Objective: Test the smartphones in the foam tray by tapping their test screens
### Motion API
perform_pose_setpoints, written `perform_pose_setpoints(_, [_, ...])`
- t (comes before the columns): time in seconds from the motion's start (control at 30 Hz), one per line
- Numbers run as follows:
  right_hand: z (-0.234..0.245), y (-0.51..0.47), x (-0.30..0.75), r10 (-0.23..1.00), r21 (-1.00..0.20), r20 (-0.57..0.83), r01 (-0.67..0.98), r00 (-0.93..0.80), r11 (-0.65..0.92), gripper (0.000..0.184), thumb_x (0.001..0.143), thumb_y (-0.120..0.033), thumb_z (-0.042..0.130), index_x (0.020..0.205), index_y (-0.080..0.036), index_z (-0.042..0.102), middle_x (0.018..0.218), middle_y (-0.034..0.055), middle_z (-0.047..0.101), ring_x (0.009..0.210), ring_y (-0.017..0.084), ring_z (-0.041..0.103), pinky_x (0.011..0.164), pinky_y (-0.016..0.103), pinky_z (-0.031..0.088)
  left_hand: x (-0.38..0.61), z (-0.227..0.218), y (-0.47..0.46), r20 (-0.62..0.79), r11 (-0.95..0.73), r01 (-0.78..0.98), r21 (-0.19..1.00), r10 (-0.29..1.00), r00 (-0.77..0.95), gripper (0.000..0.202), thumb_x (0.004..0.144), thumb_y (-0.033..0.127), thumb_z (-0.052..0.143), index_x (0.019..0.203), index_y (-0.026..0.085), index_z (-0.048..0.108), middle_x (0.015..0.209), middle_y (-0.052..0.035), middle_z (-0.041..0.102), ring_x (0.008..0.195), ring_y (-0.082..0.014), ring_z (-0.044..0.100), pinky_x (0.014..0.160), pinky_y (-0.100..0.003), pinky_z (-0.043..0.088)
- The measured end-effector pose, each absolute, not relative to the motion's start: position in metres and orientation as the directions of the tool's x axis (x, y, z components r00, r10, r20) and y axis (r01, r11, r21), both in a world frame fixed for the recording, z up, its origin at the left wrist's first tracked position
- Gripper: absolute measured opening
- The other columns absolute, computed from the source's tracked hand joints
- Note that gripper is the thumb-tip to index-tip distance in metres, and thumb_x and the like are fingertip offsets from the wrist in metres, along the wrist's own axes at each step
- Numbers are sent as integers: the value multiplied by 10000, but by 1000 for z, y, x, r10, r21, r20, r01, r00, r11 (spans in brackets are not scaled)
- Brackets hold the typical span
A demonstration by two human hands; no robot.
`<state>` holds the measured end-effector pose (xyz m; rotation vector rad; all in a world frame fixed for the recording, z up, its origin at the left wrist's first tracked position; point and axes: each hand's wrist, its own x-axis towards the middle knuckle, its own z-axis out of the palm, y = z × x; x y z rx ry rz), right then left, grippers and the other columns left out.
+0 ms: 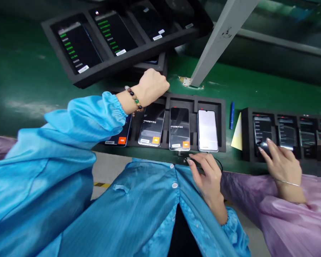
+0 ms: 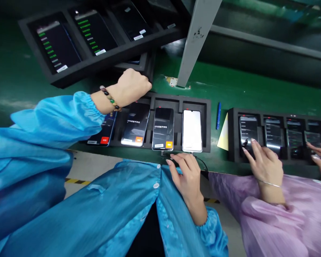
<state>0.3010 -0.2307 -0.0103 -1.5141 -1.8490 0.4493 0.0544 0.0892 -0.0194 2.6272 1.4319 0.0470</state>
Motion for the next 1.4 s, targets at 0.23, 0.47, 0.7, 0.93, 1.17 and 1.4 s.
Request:
perform_pose_setpoints(0.23, [-7,-215,300,932,-667,359,687,-43,288,240,993,-101,755,1179,-252,758,1044,53,781,957,223,742,861,415,618,46,-19,104,-27,-697,711,88,712,701,560,1085,589,402,731,248,672,697,-89,609,983,-268,594,996,-536,505])
perform_pose_setpoints(0.47, [43,-162,281,789,-485,609,747,-86,455,467,999,-149,748,1433,-312,691,1303,89,792,1265,315,738,1120,546,593,22,77,17,273,-739,645,194,672,688,287,1070,468,572,1098,262,770,1029,-121,736,1169,-354,703,956,-522,577])
perform_pose_setpoints(0.7, [58,-130,220,789,-561,388,558,-475,612,370,1126,-258,592,1489,-236,656,1300,82,814,1285,249,745,1260,479,533,-18,100,-94,498,-737,584,340,668,553,201,1089,267,627,1228,338,753,934,-9,779,763,-202,696,686,-392,564])
perform_pose_setpoints(0.93, [30,-90,268,964,-499,208,829,-167,251,193,1088,-355,661,1108,-216,793,1028,90,809,1000,280,692,935,460,542,-40,44,-108,284,-557,688,466,830,480,162,1111,321,609,1117,271,763,1037,-38,824,907,-240,744,827,-426,583])
perform_pose_setpoints(1.17, [7,-42,249,956,-279,-100,930,-277,241,163,1006,-336,753,965,-179,756,998,139,741,1053,346,616,913,479,490,-28,36,-94,237,-572,680,458,816,526,214,1115,322,609,1062,209,782,1002,-62,816,943,-250,722,826,-399,514])
perform_pose_setpoints(1.4, [39,-41,262,971,-719,-84,688,-223,96,234,1091,-403,652,964,-206,645,886,47,710,817,191,616,790,351,512,-10,37,-93,424,-586,630,510,808,409,151,1101,266,659,1181,205,771,1153,-79,813,1060,-239,749,926,-397,553])
